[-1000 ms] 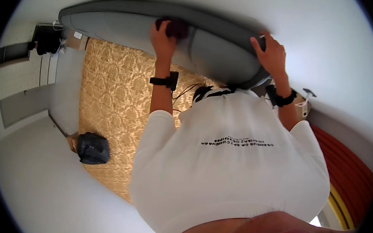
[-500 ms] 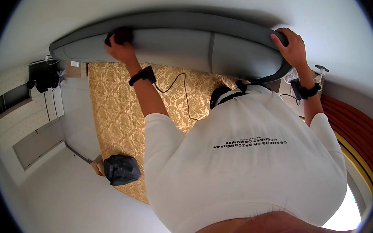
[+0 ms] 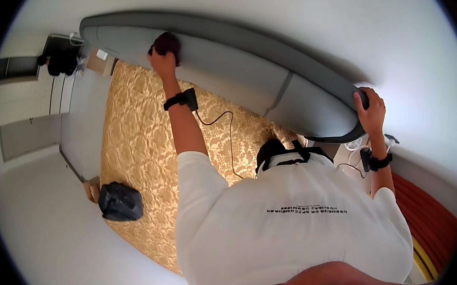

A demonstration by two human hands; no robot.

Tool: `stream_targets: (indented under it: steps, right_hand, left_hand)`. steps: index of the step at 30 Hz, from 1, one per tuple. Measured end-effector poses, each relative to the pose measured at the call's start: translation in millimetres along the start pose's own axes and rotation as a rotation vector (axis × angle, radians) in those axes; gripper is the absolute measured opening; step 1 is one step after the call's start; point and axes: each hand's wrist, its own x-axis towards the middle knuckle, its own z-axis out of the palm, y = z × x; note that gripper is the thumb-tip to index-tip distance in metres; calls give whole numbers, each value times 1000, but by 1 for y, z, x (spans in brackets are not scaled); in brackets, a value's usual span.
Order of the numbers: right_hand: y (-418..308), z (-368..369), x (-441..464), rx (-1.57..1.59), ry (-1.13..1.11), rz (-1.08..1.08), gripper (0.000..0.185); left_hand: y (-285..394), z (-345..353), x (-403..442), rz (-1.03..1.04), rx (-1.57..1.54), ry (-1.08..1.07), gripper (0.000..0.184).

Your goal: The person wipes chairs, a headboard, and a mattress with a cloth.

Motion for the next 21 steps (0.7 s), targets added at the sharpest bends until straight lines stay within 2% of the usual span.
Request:
stream_targets:
  steps: [1,3,5,8,13,17,21]
  right_hand:
    - [0,-1,-1,-8,3,-13,34]
    - [2,0,-2,5,24,-55,34]
    - [4,-1,-4,10,50,-106,34]
    - [6,0,-8,35,95,-174,33]
    - [13,2,-10,6,125,-248,38]
    - [13,6,-13,-11,243,-303,36]
    - [13,3,-15,-32,214,-281,37]
  left_hand:
    - [27,-1,-9,-227,-46,41,35]
    - [60,4,-27,-306,-195,16,39]
    - [115,4,-46,-226,-244,-43,42]
    - [182,14,-83,-234,-87,-13,43]
    - [275,1,-137,-228,-66,-242,49]
    - [333,-6,-187,-182,-117,-314,51]
    - [365,3,-252,-246,-291,-257,45]
